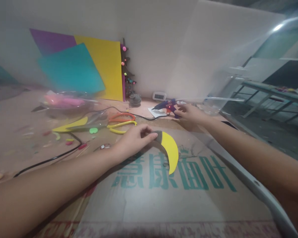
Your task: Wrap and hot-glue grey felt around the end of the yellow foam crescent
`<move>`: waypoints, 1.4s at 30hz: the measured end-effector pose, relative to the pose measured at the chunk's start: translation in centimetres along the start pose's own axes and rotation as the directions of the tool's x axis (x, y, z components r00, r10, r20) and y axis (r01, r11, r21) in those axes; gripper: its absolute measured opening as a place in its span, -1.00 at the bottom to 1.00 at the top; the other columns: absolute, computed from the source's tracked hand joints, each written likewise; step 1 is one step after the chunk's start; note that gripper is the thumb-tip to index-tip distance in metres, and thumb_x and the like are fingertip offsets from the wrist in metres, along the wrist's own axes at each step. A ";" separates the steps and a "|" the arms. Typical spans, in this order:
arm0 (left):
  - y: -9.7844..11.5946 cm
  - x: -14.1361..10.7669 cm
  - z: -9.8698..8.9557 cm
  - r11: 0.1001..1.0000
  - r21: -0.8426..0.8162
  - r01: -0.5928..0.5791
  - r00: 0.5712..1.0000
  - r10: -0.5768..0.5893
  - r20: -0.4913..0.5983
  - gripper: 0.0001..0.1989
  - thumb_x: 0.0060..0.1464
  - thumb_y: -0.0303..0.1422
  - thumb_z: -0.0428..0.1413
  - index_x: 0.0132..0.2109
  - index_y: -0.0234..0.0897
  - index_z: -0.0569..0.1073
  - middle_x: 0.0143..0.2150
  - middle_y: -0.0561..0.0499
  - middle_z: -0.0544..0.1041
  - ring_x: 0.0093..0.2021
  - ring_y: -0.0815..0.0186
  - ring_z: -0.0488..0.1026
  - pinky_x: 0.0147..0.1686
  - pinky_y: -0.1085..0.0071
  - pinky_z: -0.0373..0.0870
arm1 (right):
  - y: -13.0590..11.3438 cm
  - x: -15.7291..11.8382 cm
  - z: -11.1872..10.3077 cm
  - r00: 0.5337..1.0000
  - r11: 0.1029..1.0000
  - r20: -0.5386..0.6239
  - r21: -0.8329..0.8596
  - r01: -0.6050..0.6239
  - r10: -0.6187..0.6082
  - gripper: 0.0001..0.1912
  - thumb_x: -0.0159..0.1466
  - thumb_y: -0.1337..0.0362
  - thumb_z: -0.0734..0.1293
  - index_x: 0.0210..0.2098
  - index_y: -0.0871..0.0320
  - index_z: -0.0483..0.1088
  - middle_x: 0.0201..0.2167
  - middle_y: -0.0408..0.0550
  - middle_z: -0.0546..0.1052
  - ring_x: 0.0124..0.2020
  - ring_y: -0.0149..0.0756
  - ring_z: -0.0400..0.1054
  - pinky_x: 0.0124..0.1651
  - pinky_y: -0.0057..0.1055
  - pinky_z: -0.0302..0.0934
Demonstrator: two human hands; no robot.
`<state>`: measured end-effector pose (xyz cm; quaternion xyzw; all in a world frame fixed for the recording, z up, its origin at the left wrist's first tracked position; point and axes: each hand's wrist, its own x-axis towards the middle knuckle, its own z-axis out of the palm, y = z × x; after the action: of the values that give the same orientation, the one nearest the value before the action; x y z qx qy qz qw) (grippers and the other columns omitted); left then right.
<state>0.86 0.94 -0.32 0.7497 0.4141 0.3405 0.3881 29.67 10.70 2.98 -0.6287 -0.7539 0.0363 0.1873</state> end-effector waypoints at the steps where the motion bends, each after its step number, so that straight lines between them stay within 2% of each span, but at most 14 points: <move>1: 0.0 0.0 0.0 1.000 0.005 -0.002 1.000 0.002 -0.002 -0.74 0.14 -0.17 0.09 -0.25 -0.30 0.46 -0.40 0.04 0.49 -0.46 0.36 0.37 -0.48 0.47 0.22 | -0.3 0.5 0.3 1.000 1.000 -0.004 0.029 0.000 0.000 -0.53 0.24 0.01 0.32 0.00 0.22 0.46 -0.17 0.15 0.61 -0.20 -0.09 0.49 -0.14 -0.28 0.29; 4: 0.2 0.0 -0.1 1.000 0.006 0.009 1.000 -0.009 0.008 -0.76 0.15 -0.18 0.08 -0.26 -0.30 0.45 -0.41 0.06 0.47 -0.46 0.37 0.35 -0.48 0.46 0.21 | -1.1 1.3 1.5 1.000 0.993 -0.004 0.121 0.000 0.000 -0.57 0.23 0.02 0.34 -0.06 0.22 0.47 -0.18 0.10 0.62 -0.21 -0.13 0.47 -0.16 -0.32 0.30; 8: 0.4 0.1 -0.1 1.000 0.009 0.022 0.999 -0.022 0.028 -0.76 0.16 -0.18 0.07 -0.26 -0.29 0.43 -0.42 0.07 0.45 -0.45 0.37 0.35 -0.47 0.46 0.21 | -1.6 1.8 3.1 0.999 0.979 -0.034 0.202 -0.034 0.041 -0.60 0.18 0.09 0.40 -0.07 0.22 0.45 -0.20 0.10 0.61 -0.18 -0.10 0.46 -0.16 -0.30 0.31; 12: 0.3 0.1 -0.1 0.999 0.035 0.008 1.000 -0.009 0.019 -0.77 0.15 -0.20 0.07 -0.27 -0.29 0.43 -0.41 0.06 0.46 -0.44 0.36 0.35 -0.46 0.46 0.20 | -1.5 2.0 3.7 0.993 0.964 -0.052 0.249 -0.089 0.105 -0.65 0.17 0.15 0.40 -0.10 0.19 0.45 -0.29 0.07 0.61 -0.21 -0.09 0.47 -0.19 -0.28 0.33; 17: 0.2 0.0 0.0 0.999 0.034 0.005 1.000 -0.006 0.025 -0.76 0.15 -0.18 0.06 -0.26 -0.28 0.43 -0.44 0.07 0.45 -0.45 0.35 0.36 -0.47 0.46 0.20 | -1.5 1.6 2.9 0.989 0.950 -0.049 0.289 -0.120 0.140 -0.69 0.16 0.13 0.42 -0.16 0.16 0.47 -0.33 0.03 0.61 -0.25 -0.11 0.48 -0.23 -0.29 0.35; 25: 0.1 0.0 0.0 0.999 0.038 -0.008 1.000 0.008 0.006 -0.75 0.15 -0.17 0.06 -0.27 -0.27 0.44 -0.44 0.07 0.44 -0.42 0.33 0.35 -0.47 0.46 0.18 | -2.5 1.1 0.6 0.990 0.931 -0.048 0.348 -0.106 0.131 -0.67 0.25 0.07 0.32 -0.31 0.26 0.51 -0.36 0.13 0.62 -0.39 -0.22 0.48 -0.31 -0.37 0.33; 28: 0.0 0.0 0.1 1.000 0.023 -0.009 1.000 0.009 -0.017 -0.76 0.16 -0.16 0.05 -0.29 -0.26 0.42 -0.47 0.08 0.44 -0.44 0.33 0.36 -0.48 0.47 0.18 | -3.6 -0.5 -0.4 0.992 0.917 -0.051 0.390 -0.089 0.117 -0.66 0.28 0.07 0.29 -0.26 0.24 0.52 -0.35 0.12 0.62 -0.38 -0.25 0.50 -0.37 -0.43 0.31; 32: 0.1 -0.1 0.1 1.000 -0.025 0.001 1.000 -0.002 -0.017 -0.76 0.17 -0.16 0.05 -0.29 -0.25 0.39 -0.52 0.11 0.43 -0.51 0.35 0.37 -0.52 0.48 0.19 | -5.0 -4.4 -1.7 0.990 0.910 -0.021 0.396 -0.123 0.143 -0.65 0.27 0.07 0.29 -0.12 0.17 0.55 -0.37 0.03 0.63 -0.31 -0.19 0.51 -0.37 -0.41 0.31; 33: 0.1 -0.1 0.1 0.999 -0.042 0.003 1.000 -0.003 -0.010 -0.76 0.17 -0.15 0.05 -0.29 -0.25 0.39 -0.52 0.11 0.43 -0.51 0.35 0.37 -0.52 0.48 0.20 | -5.3 -5.5 -1.9 0.990 0.922 0.019 0.363 -0.135 0.138 -0.66 0.25 0.10 0.30 -0.13 0.16 0.55 -0.36 0.02 0.63 -0.30 -0.18 0.51 -0.38 -0.39 0.31; 37: 0.3 -0.2 0.0 0.997 -0.076 0.010 1.000 -0.010 -0.006 -0.75 0.16 -0.15 0.05 -0.30 -0.26 0.38 -0.53 0.11 0.42 -0.54 0.38 0.36 -0.54 0.49 0.21 | -5.7 -8.9 -2.1 0.994 0.948 0.051 0.300 -0.109 0.098 -0.70 0.25 0.07 0.27 -0.27 0.11 0.56 -0.38 -0.03 0.62 -0.32 -0.16 0.49 -0.29 -0.32 0.34; 42: 0.3 -0.1 0.0 0.992 -0.107 0.073 0.996 -0.078 -0.047 -0.76 0.14 -0.18 0.06 -0.37 -0.25 0.32 -0.57 0.14 0.37 -0.59 0.40 0.31 -0.59 0.51 0.18 | -5.5 -11.4 -0.6 0.994 0.923 0.030 0.369 -0.110 0.107 -0.67 0.25 -0.03 0.23 -0.39 0.04 0.48 -0.56 -0.12 0.52 -0.44 -0.17 0.46 -0.34 -0.28 0.34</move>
<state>0.92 0.76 -0.13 0.7030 0.4334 0.3658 0.4291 26.35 -1.53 2.41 -0.6226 -0.6985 0.1909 0.2967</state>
